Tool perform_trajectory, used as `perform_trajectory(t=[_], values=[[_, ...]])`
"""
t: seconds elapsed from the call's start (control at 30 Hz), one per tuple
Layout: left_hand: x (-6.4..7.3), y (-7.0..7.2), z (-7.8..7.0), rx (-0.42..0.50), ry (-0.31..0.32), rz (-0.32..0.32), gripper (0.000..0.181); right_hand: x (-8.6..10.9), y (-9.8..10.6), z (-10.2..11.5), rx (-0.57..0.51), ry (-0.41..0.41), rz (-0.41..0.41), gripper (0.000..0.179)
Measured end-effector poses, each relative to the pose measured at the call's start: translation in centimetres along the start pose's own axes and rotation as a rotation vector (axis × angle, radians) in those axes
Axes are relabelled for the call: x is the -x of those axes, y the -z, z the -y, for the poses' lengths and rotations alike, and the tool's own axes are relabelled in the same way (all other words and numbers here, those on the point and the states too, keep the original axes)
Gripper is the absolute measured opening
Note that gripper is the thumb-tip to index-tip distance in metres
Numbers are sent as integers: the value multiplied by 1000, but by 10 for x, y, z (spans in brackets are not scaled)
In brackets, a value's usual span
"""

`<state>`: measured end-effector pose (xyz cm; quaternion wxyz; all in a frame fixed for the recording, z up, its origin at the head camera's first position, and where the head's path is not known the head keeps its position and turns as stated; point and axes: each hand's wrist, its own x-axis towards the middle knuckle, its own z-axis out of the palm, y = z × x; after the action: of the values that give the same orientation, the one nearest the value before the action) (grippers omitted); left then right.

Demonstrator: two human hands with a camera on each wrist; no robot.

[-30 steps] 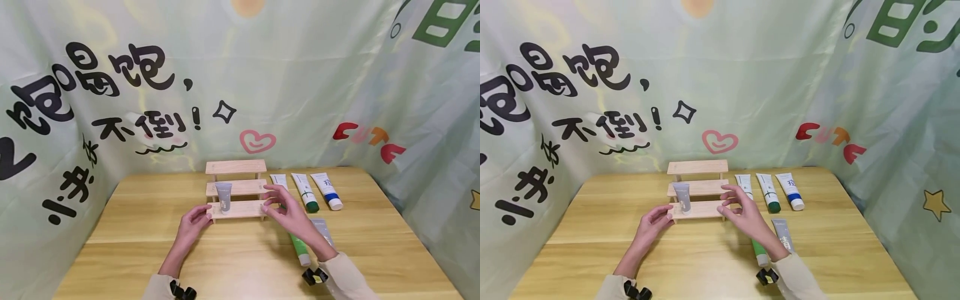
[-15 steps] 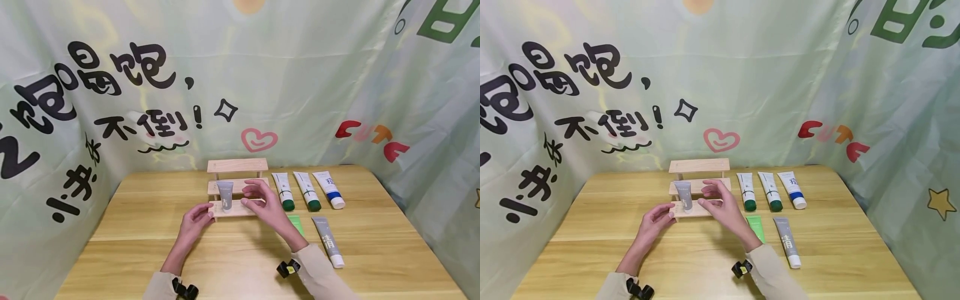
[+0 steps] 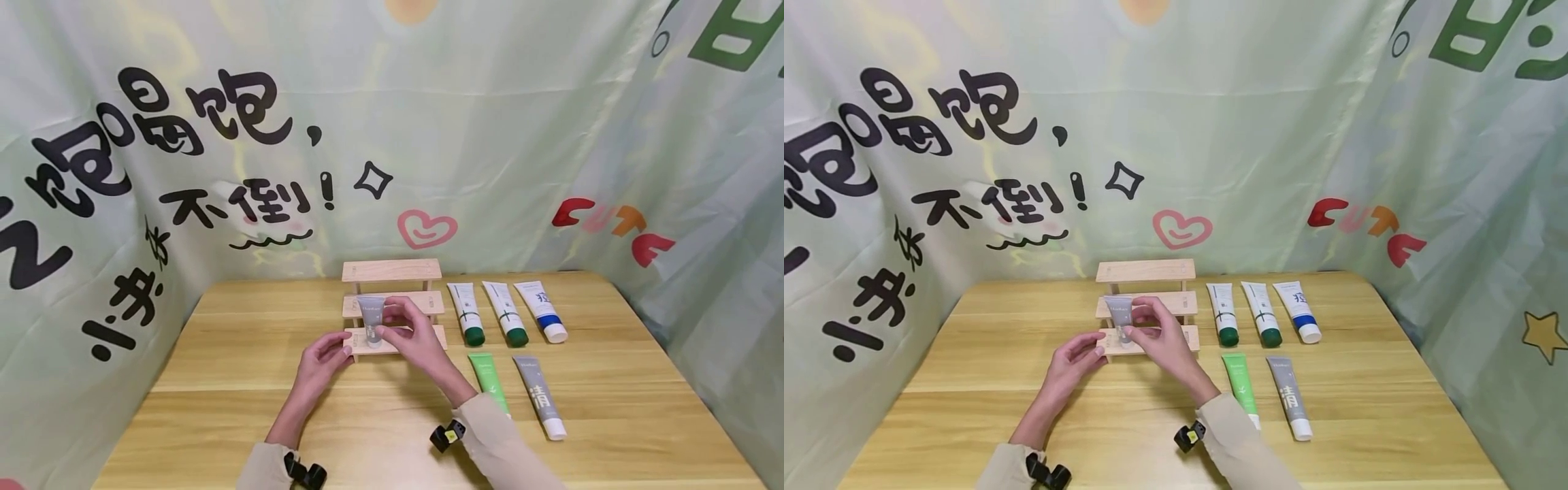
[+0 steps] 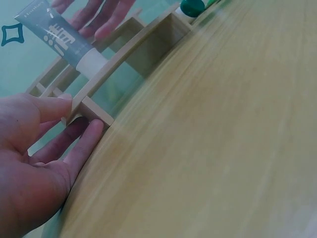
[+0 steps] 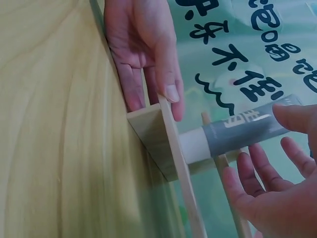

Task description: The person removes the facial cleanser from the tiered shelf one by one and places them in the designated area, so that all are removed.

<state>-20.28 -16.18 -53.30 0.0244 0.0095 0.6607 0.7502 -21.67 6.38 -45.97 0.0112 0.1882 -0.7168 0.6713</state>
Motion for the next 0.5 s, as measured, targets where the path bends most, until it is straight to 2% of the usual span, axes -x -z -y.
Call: perform_trajectory(t=[0.23, 0.5], values=[[0, 1, -1, 9, 4, 1, 34, -3, -8, -4, 9, -9, -9, 33], [0, 0, 0, 8, -10, 12, 34, -4, -11, -5, 37, -5, -44, 30]])
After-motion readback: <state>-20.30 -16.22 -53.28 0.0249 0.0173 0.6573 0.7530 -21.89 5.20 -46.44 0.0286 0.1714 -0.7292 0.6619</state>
